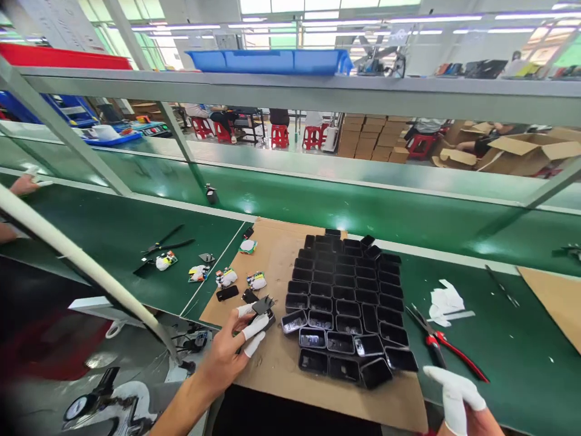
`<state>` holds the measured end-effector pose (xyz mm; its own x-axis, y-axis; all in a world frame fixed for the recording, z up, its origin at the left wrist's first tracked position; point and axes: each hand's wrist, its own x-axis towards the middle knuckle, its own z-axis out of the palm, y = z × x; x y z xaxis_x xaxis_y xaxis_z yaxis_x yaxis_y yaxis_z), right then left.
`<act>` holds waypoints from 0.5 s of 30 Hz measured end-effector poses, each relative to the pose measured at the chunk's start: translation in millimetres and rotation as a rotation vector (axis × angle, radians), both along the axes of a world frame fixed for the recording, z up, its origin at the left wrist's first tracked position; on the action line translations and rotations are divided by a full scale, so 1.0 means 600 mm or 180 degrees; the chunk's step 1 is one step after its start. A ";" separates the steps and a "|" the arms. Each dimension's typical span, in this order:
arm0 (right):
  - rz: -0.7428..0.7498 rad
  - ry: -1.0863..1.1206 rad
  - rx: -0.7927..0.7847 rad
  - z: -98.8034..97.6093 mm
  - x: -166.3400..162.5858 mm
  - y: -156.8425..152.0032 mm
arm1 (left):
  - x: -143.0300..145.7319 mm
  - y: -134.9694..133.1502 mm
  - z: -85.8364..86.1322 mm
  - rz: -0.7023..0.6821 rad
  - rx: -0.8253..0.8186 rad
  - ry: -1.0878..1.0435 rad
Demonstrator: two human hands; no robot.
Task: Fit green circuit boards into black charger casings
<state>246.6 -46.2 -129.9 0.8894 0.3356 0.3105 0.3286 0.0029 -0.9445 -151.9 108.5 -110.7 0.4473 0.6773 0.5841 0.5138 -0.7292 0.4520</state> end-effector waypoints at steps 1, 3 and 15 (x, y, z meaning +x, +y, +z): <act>-0.0063 0.0135 -0.0107 0.002 0.004 -0.001 | -0.004 0.006 0.000 -0.0083 0.0023 0.0088; -0.0094 0.0170 -0.0212 0.006 0.008 0.001 | -0.010 0.018 0.000 -0.0213 0.0079 0.0214; -0.0333 -0.0467 0.0302 -0.006 0.025 0.034 | 0.001 0.018 -0.017 0.0014 0.0180 0.0139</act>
<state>261.6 -25.5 -133.6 0.8608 0.2068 0.4651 0.4659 0.0482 -0.8835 -151.5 119.1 -121.1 0.4701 0.6459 0.6015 0.5355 -0.7505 0.3873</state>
